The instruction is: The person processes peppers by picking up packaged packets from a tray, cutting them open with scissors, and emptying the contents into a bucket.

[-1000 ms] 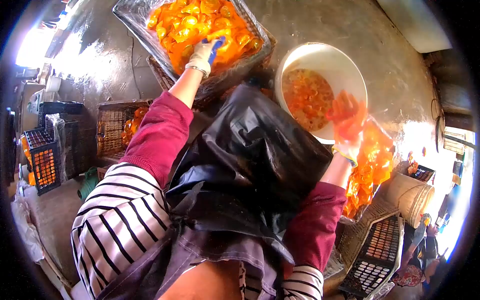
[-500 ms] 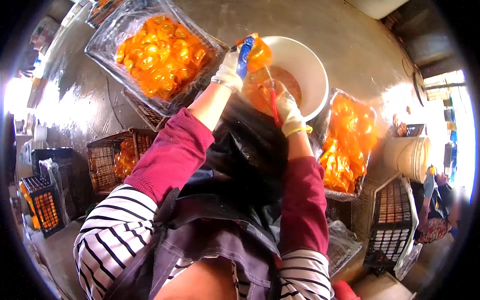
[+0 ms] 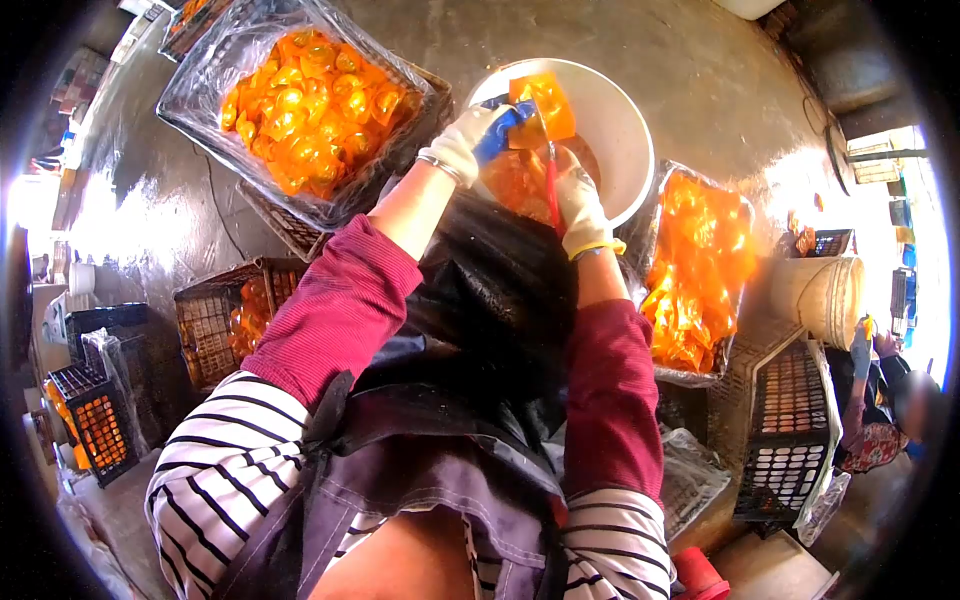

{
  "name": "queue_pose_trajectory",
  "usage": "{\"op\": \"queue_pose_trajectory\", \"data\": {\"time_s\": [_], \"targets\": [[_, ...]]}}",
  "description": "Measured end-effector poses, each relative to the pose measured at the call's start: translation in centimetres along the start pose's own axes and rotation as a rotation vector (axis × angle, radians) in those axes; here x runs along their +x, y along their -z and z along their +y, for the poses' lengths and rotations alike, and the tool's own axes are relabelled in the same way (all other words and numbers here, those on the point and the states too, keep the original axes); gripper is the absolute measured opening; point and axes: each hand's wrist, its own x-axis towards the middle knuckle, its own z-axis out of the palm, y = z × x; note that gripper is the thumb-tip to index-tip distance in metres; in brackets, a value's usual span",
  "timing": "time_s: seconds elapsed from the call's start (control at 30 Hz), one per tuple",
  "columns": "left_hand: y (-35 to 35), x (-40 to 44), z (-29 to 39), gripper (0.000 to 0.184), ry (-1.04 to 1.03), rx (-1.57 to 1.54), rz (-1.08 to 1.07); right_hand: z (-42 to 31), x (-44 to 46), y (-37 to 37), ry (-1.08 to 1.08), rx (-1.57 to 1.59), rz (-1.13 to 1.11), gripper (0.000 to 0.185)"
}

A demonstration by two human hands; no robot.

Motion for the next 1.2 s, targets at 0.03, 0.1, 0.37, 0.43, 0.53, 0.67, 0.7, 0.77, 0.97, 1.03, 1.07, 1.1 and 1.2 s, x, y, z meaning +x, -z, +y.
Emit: {"op": "queue_pose_trajectory", "data": {"time_s": [0.03,0.1,0.37,0.43,0.53,0.67,0.7,0.77,0.97,1.03,1.07,1.1,1.2], "targets": [[-0.1,-0.4,0.5,0.041,0.039,0.009,0.012,-1.2,-0.5,-0.1,-0.051,-0.035,-0.022,0.041],[0.3,-0.1,-0.1,0.04,0.032,-0.066,-0.034,-0.9,-0.4,0.3,-0.051,-0.202,-0.03,0.041],[-0.1,-1.5,2.6,0.034,0.251,0.227,-0.022,-1.5,-0.6,0.3,-0.096,-0.052,-0.059,0.029],[0.0,-1.9,3.3,0.039,0.244,0.072,-0.011,-2.6,-0.6,0.5,-0.112,-0.156,-0.089,0.032],[-0.5,-2.1,3.1,0.036,0.049,-0.16,0.002,-6.8,-2.3,0.5,-0.241,-0.049,-0.152,0.035],[-0.5,-0.4,0.4,0.038,0.166,-0.455,0.06,-8.3,-3.0,0.6,-0.246,0.02,-0.197,0.036],[-0.6,-0.6,0.6,0.038,0.035,-0.321,0.042,-8.8,-3.0,0.6,-0.29,0.055,-0.199,0.036],[-0.7,-1.4,1.0,0.038,-0.172,0.149,0.02,-8.5,-2.7,1.0,-0.325,0.103,-0.205,0.035],[-2.5,-1.2,2.4,0.044,0.005,0.091,0.002,-1.6,-0.3,1.2,-0.159,0.11,-0.161,0.033],[-3.1,-0.8,2.6,0.053,0.068,0.26,0.052,-5.5,-2.4,0.6,-0.27,0.174,-0.164,0.033],[-3.4,-0.8,2.3,0.058,0.017,0.242,0.07,-1.6,-0.8,0.6,-0.18,0.08,-0.089,0.034],[-3.1,-0.9,1.9,0.064,-0.033,0.233,0.101,-6.2,-2.4,0.4,-0.353,0.169,-0.157,0.035],[-0.1,0.2,0.6,0.068,-0.254,0.547,0.294,-5.1,-1.6,1.3,-0.433,0.564,-0.24,0.033]]}}
